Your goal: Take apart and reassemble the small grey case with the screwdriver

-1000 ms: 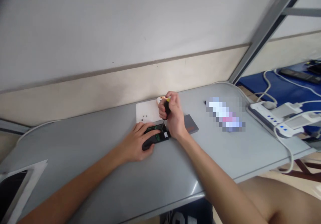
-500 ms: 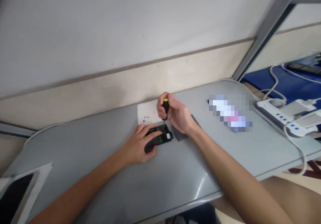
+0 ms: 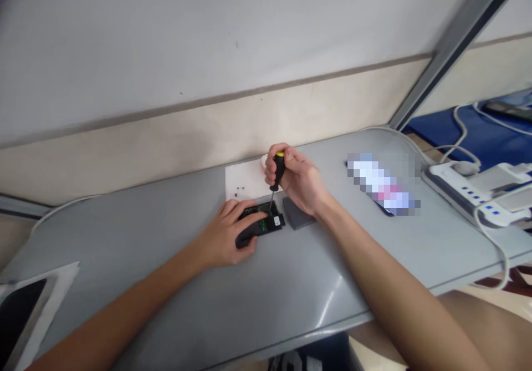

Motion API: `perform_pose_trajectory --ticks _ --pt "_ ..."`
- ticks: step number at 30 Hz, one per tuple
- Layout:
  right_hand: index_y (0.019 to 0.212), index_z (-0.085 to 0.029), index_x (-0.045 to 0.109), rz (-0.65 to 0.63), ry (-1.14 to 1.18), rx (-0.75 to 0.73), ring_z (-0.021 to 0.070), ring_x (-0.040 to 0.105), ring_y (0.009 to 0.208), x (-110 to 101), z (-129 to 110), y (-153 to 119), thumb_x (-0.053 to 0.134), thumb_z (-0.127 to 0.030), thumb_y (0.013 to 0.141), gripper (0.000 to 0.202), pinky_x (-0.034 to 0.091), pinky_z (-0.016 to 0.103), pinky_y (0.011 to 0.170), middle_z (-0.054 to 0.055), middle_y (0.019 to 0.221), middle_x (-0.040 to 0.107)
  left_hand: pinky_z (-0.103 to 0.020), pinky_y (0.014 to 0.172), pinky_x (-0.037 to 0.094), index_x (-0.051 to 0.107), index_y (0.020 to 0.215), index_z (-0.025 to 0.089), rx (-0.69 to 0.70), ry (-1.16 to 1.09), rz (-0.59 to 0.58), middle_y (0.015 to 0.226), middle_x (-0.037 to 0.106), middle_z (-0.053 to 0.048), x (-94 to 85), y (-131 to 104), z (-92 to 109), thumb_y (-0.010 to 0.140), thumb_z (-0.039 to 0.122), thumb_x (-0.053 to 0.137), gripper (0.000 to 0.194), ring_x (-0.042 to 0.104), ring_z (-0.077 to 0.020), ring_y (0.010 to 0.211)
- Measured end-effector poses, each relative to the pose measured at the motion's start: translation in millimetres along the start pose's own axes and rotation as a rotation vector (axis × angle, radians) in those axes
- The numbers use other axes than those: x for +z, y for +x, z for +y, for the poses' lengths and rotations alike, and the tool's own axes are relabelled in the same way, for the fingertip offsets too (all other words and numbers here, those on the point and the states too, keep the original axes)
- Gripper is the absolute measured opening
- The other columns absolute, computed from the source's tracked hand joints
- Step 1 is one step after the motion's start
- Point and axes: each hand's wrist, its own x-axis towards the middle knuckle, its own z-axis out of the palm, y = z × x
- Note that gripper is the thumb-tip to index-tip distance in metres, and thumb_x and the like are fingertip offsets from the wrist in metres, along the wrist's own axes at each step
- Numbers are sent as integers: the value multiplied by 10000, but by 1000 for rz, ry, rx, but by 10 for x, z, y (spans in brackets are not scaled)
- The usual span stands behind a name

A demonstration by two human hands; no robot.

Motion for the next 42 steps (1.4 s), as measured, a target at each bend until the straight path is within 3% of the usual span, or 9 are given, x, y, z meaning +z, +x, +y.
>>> perform_pose_trajectory --ticks 5,10,13,19,25,30,34,39,42 --pt "862 -263 496 87 131 32 140 330 572 103 -35 -51 716 -499 915 327 360 287 543 -34 690 345 -521 1063 479 648 1349 223 10 34 2 1370 576 -145 0 -5 -5 870 253 634 480 543 -318 1175" --pt "847 -235 555 -4 150 44 169 514 747 49 -55 -41 710 -382 926 228 454 309 670 31 861 547 -514 1051 486 667 1331 223 7 35 1 1368 583 -143 -17 1 7 866 255 634 467 544 -313 1161" --pt "861 -231 592 -44 163 73 156 442 677 40 -30 -26 657 -411 964 217 424 298 625 13 769 469 -511 1059 483 671 1328 231 4 18 2 1367 588 -137 -20 5 10 852 250 647 477 547 -310 1168" --pt "853 -254 516 54 224 64 135 291 570 89 -8 -41 666 -499 958 307 313 270 526 -35 685 324 -515 1047 492 678 1319 217 1 17 17 1367 590 -144 -18 2 11 849 247 648 472 545 -310 1142" --pt "837 -223 570 2 199 73 161 506 748 38 -33 -32 646 -412 979 249 455 304 690 34 861 528 -518 1055 497 667 1325 221 0 -6 22 1376 575 -137 -6 0 5 848 239 644 477 524 -312 1173" --pt "904 -225 598 -7 228 86 133 365 608 102 12 -44 505 -519 1044 339 365 272 570 -8 725 393 -518 1069 494 662 1339 222 -5 -23 22 1386 575 -139 10 -1 -5 859 235 638 481 523 -312 1192" --pt "894 -255 530 56 234 48 124 287 548 132 14 -60 577 -553 1005 322 302 254 508 -37 677 331 -522 1079 486 660 1355 237 -11 -17 20 1378 576 -137 0 3 1 859 243 650 497 528 -316 1200" --pt "828 -232 529 74 170 31 140 487 669 58 -13 -35 620 -461 993 297 432 277 612 12 813 516 -517 1066 486 663 1346 246 -14 -6 9 1378 572 -130 -9 3 2 856 244 650 490 539 -308 1167" --pt "867 -217 592 39 137 57 147 509 692 41 -20 -18 558 -486 1023 312 453 293 636 32 855 543 -521 1069 482 664 1334 243 -11 -9 6 1382 571 -129 -5 3 -2 860 248 642 475 541 -307 1172"
